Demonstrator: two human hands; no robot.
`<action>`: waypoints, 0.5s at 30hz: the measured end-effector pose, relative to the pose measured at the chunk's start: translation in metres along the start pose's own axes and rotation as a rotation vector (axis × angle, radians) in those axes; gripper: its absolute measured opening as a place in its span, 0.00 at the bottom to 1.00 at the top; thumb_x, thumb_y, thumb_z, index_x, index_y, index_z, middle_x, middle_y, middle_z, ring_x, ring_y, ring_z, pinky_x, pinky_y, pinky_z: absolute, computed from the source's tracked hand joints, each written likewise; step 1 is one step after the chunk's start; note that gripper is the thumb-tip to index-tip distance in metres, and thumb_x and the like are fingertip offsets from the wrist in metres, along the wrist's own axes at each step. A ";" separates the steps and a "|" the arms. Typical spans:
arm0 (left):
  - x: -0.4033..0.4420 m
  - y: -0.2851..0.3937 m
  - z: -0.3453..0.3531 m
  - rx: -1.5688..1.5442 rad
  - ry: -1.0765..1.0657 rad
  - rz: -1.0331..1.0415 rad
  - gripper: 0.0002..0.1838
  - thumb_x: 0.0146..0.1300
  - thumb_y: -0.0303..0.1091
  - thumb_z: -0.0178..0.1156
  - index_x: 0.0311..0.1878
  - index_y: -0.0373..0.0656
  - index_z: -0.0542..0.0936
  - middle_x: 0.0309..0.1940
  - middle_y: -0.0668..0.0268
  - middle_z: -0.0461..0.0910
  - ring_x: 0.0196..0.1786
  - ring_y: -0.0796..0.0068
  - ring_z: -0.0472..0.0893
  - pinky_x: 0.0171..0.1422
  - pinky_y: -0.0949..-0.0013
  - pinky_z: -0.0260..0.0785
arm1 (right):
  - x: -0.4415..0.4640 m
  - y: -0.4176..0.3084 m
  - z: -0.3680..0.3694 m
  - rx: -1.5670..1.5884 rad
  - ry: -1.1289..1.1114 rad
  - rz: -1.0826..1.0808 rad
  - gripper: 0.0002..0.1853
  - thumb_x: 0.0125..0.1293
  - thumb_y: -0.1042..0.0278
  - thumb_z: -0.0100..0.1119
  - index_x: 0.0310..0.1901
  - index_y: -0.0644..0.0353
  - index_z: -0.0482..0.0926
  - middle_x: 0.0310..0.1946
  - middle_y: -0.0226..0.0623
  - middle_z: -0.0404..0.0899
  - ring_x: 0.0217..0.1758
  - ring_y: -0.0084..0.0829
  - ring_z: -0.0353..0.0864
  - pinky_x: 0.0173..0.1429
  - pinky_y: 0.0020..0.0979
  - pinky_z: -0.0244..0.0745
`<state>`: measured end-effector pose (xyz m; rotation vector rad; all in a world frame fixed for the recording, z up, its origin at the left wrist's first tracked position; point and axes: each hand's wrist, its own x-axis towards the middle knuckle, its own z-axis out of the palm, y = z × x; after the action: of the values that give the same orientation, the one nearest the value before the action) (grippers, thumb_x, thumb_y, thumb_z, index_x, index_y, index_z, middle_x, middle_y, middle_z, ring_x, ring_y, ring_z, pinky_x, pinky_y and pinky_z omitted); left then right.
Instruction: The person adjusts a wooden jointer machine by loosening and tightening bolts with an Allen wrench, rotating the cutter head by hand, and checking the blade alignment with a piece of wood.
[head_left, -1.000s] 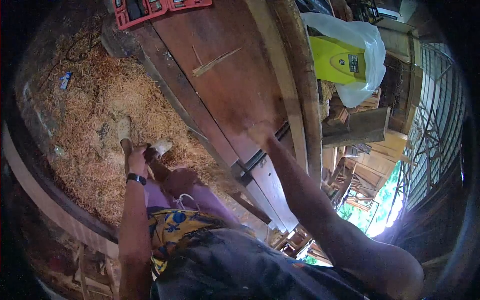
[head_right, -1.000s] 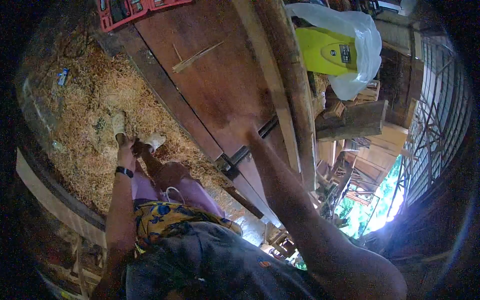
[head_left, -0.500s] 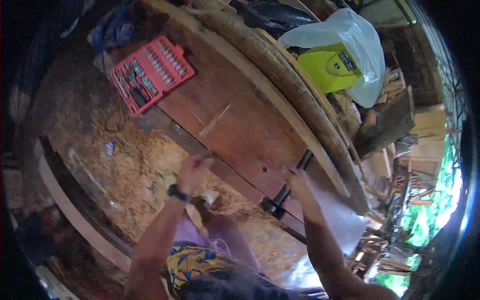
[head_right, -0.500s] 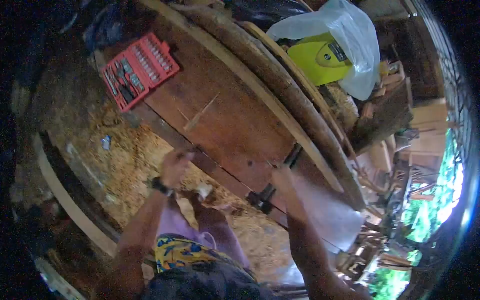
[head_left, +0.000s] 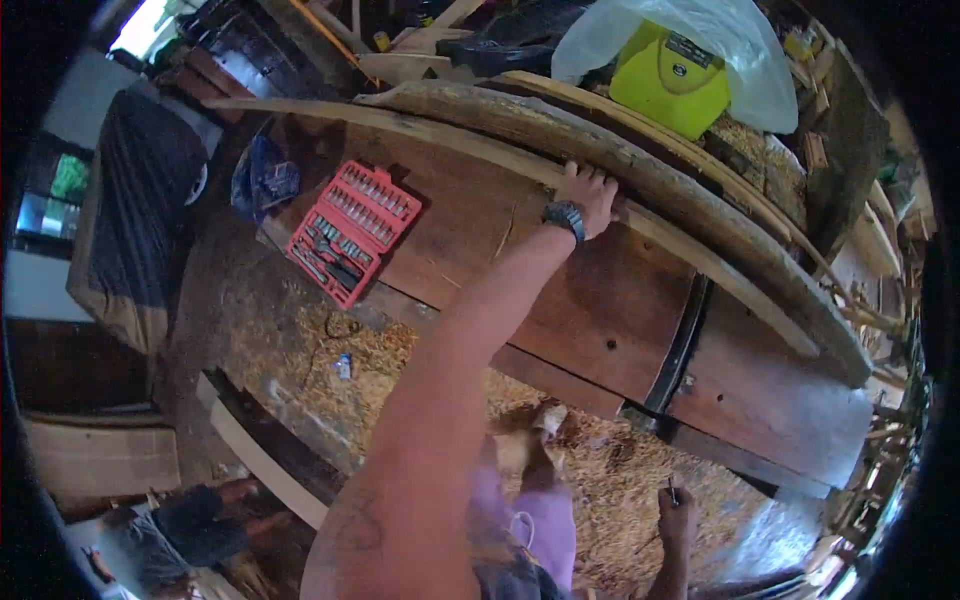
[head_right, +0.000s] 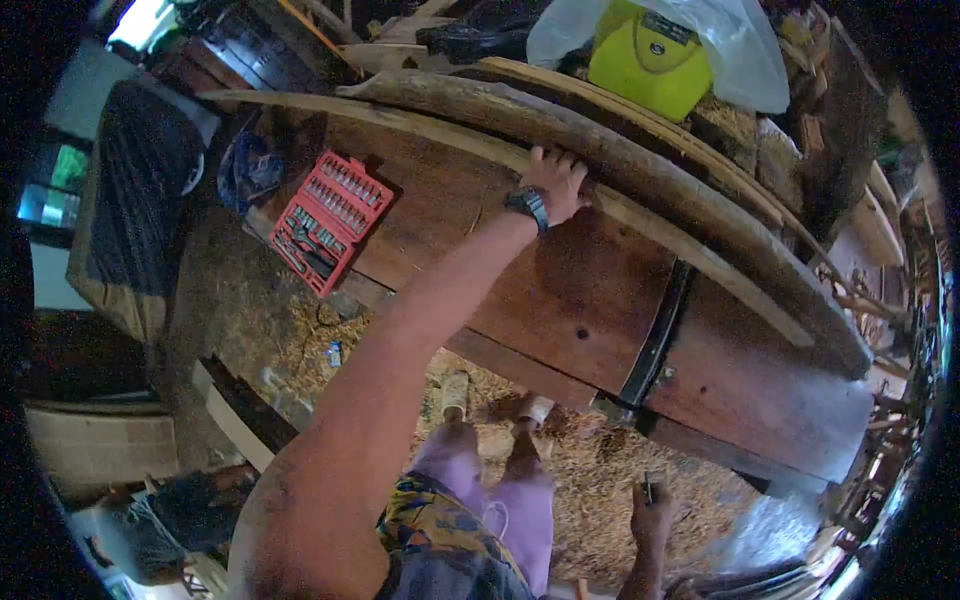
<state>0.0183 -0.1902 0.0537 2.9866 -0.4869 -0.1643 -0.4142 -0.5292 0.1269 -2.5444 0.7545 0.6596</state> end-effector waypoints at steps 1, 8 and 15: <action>0.020 -0.008 0.041 0.020 0.073 0.005 0.36 0.67 0.59 0.58 0.70 0.45 0.70 0.70 0.52 0.68 0.74 0.52 0.64 0.79 0.41 0.46 | -0.012 -0.003 0.001 0.022 -0.012 0.059 0.20 0.63 0.52 0.66 0.44 0.64 0.83 0.37 0.53 0.83 0.42 0.55 0.82 0.48 0.49 0.75; -0.023 -0.014 0.022 0.031 0.122 0.145 0.35 0.64 0.62 0.61 0.64 0.44 0.74 0.62 0.56 0.77 0.68 0.54 0.70 0.71 0.40 0.52 | -0.057 0.032 0.100 0.144 0.080 0.019 0.17 0.66 0.57 0.64 0.45 0.65 0.84 0.34 0.49 0.84 0.39 0.48 0.83 0.45 0.45 0.75; -0.079 0.009 0.009 -0.006 0.143 0.258 0.14 0.59 0.39 0.60 0.46 0.44 0.84 0.51 0.56 0.83 0.60 0.55 0.77 0.65 0.44 0.61 | -0.097 -0.006 0.155 0.121 -0.069 0.084 0.16 0.71 0.60 0.60 0.53 0.62 0.81 0.28 0.49 0.83 0.38 0.46 0.85 0.42 0.46 0.76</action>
<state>-0.0601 -0.1743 0.0527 2.8671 -0.8422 0.0702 -0.5325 -0.4093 0.0550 -2.3795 0.8553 0.7031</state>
